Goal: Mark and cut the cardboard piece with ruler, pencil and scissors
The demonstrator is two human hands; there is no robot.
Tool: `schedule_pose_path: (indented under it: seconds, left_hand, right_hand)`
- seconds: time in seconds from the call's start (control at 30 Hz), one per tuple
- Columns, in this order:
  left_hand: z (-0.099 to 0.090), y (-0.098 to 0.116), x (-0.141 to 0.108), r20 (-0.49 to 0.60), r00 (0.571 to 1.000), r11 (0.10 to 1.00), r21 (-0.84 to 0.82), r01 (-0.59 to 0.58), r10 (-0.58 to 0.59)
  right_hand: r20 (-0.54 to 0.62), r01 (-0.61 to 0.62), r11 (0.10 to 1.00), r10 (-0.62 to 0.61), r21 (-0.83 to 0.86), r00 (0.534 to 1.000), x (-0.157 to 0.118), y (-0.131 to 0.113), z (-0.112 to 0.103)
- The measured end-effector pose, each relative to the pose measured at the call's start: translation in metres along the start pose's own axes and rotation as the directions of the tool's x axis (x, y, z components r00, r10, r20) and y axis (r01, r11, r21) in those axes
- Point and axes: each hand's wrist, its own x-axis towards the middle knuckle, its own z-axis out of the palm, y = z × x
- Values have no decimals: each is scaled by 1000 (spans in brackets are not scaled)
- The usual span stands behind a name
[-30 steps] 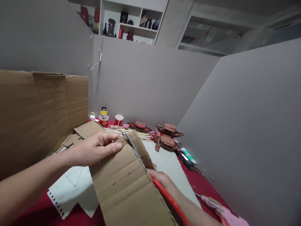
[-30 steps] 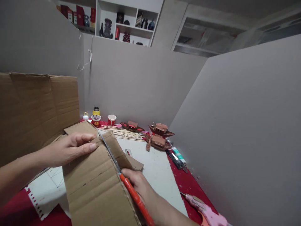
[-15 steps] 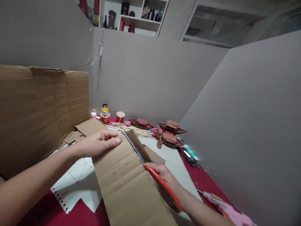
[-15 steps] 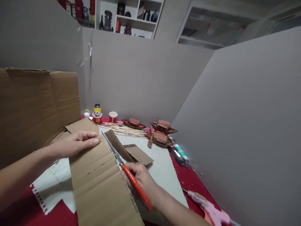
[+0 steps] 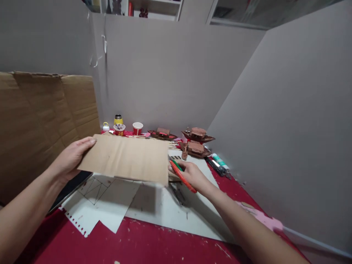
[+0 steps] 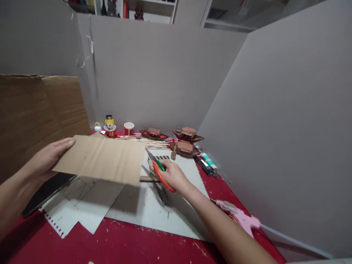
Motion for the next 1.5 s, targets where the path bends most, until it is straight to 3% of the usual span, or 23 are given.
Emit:
schedule_pose_path:
  seconds: [0.17,0.5,0.83,1.03,1.23,1.5]
  left_hand:
    - [-20,-14,1,-103,993,986,-150,-71,56]
    - [-18,-46,11,-192,969,955,-223,-197,156]
    - [6,-59,31,-177,979,981,-148,-124,97]
    - [4,-64,32,-192,976,972,-188,-142,105]
    - [-5,-63,35,-227,971,962,-236,-136,81]
    - [-8,-60,34,-281,957,963,-231,-141,73]
  right_hand:
    - [86,3,976,16,-220,996,-22,5,3]
    - [286,229,874,-109,-429,952,-58,-24,26]
    - [261,254,879,-155,-405,953,-75,-21,39]
    - [254,300,872,-212,-387,944,-82,-15,37]
    - [192,317,834,-255,-451,948,-49,-15,25]
    - [280,325,798,-204,-507,938,22,-17,48]
